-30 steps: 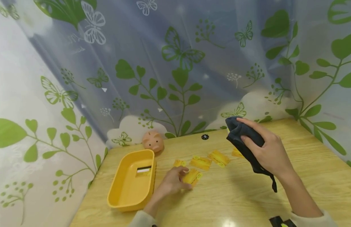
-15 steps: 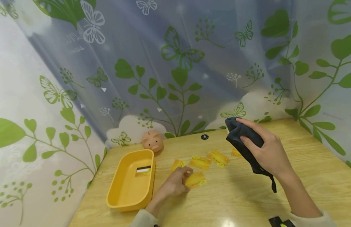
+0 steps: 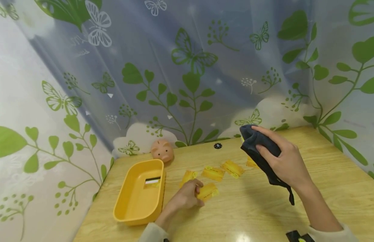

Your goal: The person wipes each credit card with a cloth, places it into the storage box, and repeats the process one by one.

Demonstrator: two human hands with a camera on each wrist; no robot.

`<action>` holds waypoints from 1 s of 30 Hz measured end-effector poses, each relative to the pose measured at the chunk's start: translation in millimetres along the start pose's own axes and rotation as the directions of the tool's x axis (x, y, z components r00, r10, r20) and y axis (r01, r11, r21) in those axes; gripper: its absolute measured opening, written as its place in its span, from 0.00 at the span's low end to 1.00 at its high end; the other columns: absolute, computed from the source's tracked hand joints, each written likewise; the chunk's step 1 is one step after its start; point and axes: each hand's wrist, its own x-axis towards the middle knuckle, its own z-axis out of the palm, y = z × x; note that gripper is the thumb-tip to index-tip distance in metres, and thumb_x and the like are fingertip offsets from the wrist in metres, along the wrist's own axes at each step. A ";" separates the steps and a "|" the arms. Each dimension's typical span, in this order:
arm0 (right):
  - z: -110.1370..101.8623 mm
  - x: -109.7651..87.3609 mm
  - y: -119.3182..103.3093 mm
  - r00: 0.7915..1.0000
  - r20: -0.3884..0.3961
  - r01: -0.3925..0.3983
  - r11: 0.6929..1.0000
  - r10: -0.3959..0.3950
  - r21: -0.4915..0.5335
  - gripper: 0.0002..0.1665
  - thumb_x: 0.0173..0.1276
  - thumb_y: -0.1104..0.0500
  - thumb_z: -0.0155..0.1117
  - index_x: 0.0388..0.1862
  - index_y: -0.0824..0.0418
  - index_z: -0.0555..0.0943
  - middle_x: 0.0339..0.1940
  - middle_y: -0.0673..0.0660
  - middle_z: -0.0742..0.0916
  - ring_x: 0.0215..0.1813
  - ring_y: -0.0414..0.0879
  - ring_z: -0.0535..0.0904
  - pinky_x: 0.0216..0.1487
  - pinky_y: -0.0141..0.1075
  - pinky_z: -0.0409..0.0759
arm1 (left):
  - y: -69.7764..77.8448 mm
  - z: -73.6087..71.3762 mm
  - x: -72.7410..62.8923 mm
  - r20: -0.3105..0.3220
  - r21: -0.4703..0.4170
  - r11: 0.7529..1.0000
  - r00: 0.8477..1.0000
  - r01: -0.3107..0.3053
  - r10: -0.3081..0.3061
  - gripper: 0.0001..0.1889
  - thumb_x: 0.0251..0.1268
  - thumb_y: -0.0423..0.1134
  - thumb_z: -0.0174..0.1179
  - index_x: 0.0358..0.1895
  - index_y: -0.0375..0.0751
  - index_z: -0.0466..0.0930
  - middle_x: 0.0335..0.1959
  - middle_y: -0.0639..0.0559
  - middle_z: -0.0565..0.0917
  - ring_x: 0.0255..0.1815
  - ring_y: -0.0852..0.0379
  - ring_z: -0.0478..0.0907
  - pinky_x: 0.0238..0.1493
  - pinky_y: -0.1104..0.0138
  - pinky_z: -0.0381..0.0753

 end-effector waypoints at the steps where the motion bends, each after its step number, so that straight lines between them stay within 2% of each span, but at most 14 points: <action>1: 0.0 0.0 0.0 1.000 0.000 0.000 1.000 0.000 0.000 0.32 0.78 0.56 0.65 0.78 0.40 0.72 0.68 0.57 0.80 0.41 0.32 0.84 0.32 0.33 0.86 | 0.0 -0.2 0.6 0.003 0.004 1.000 1.000 0.018 -0.018 0.29 0.51 0.32 0.81 0.58 0.35 0.80 0.39 0.52 0.76 0.43 0.56 0.71 0.45 0.63 0.75; 5: -0.2 -0.1 0.4 1.000 0.003 -0.002 1.000 0.002 0.004 0.32 0.78 0.56 0.65 0.78 0.40 0.72 0.68 0.57 0.80 0.41 0.32 0.84 0.32 0.34 0.86 | 0.4 0.8 1.3 -0.021 0.063 0.996 0.998 0.061 -0.059 0.27 0.51 0.39 0.83 0.53 0.38 0.81 0.43 0.50 0.76 0.48 0.51 0.73 0.49 0.57 0.79; 9: -0.3 0.0 0.6 1.000 0.004 -0.002 1.000 0.002 0.006 0.32 0.78 0.56 0.64 0.78 0.40 0.72 0.67 0.57 0.80 0.41 0.33 0.85 0.31 0.35 0.86 | 1.6 2.0 1.7 -0.048 0.110 0.993 0.998 0.042 -0.036 0.24 0.50 0.40 0.83 0.48 0.39 0.82 0.44 0.49 0.76 0.48 0.50 0.73 0.50 0.56 0.79; 18: -0.1 0.3 0.6 1.000 0.009 -0.010 1.000 0.010 0.011 0.32 0.78 0.56 0.64 0.78 0.40 0.72 0.67 0.55 0.80 0.40 0.34 0.85 0.30 0.36 0.86 | 2.1 1.0 2.5 -0.036 0.075 0.997 0.999 0.028 -0.026 0.22 0.51 0.35 0.82 0.47 0.40 0.80 0.42 0.51 0.71 0.42 0.54 0.68 0.44 0.61 0.76; 24: -0.9 0.6 0.4 1.000 0.009 -0.007 1.000 0.007 0.009 0.32 0.79 0.56 0.64 0.78 0.40 0.72 0.67 0.57 0.80 0.40 0.34 0.85 0.30 0.36 0.86 | 1.1 2.2 0.9 -0.062 0.058 0.998 0.998 -0.017 0.020 0.23 0.50 0.33 0.82 0.46 0.41 0.78 0.42 0.51 0.68 0.41 0.55 0.66 0.41 0.63 0.74; 30: -1.6 0.6 1.4 1.000 0.007 -0.011 1.000 0.011 0.006 0.32 0.78 0.55 0.64 0.78 0.39 0.72 0.68 0.56 0.80 0.39 0.35 0.85 0.30 0.36 0.86 | -0.1 2.1 1.0 -0.091 0.083 0.994 0.993 -0.064 0.072 0.26 0.45 0.33 0.84 0.44 0.44 0.75 0.38 0.52 0.77 0.41 0.55 0.66 0.41 0.64 0.71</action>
